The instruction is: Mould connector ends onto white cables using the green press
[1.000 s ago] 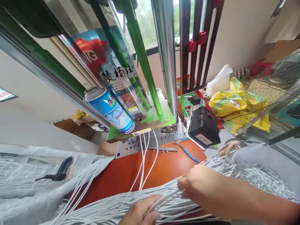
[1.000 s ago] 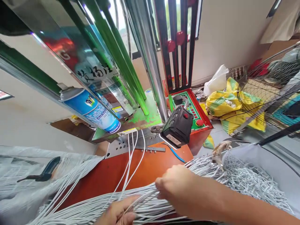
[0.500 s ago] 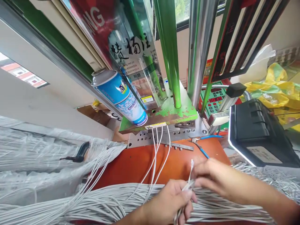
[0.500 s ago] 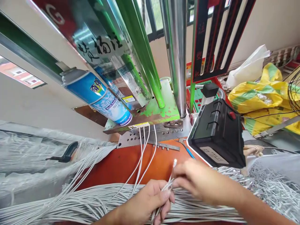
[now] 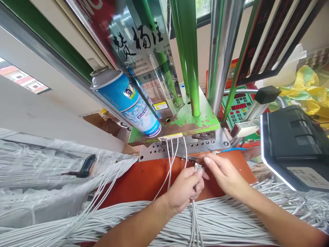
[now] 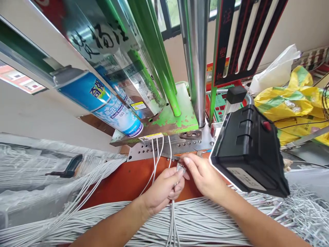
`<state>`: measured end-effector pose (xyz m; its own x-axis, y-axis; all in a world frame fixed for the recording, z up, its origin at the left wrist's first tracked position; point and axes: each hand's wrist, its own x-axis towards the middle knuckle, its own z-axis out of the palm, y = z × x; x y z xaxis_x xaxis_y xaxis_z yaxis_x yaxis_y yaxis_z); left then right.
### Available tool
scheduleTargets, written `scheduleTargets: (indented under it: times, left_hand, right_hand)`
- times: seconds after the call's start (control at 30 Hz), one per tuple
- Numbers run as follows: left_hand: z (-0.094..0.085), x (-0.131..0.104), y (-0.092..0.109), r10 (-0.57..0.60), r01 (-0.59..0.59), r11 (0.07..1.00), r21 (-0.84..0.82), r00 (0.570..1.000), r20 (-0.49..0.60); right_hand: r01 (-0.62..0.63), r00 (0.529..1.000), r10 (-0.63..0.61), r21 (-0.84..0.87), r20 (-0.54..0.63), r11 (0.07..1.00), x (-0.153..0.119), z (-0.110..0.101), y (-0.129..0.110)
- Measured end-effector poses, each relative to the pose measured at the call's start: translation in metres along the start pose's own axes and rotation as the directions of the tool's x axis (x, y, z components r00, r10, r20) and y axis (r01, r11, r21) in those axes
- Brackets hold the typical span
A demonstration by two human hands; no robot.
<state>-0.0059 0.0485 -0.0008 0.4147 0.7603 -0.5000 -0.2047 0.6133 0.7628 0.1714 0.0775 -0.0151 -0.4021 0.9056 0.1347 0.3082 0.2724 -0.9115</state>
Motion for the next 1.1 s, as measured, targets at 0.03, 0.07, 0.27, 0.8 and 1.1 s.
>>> scheduleTargets:
  times: [0.03,0.07,0.27,0.8,1.1]
  left_hand:
    - [-0.006,0.002,0.0,0.014,-0.013,1.0,0.013,1.0,-0.026]
    - [-0.012,0.003,-0.001,0.032,-0.03,0.999,0.026,0.998,-0.051]
    - [-0.025,0.006,-0.008,0.046,-0.029,0.985,0.171,0.994,-0.095]
    - [-0.008,0.006,-0.002,-0.063,0.087,0.936,0.34,0.995,-0.081]
    - [-0.014,0.007,-0.004,0.021,0.012,0.928,0.372,0.996,-0.085]
  right_hand:
    - [0.035,0.997,-0.044,-0.137,-0.068,0.99,-0.001,0.002,0.005]
    - [0.044,0.991,-0.081,-0.309,-0.109,0.95,-0.001,0.004,0.01]
    - [0.02,1.0,-0.012,-0.762,0.016,0.647,-0.003,0.015,0.012]
    - [0.036,0.999,-0.023,-0.535,0.03,0.844,-0.039,0.012,0.025]
    - [-0.051,0.998,0.041,-0.322,-0.039,0.945,-0.034,0.002,0.022]
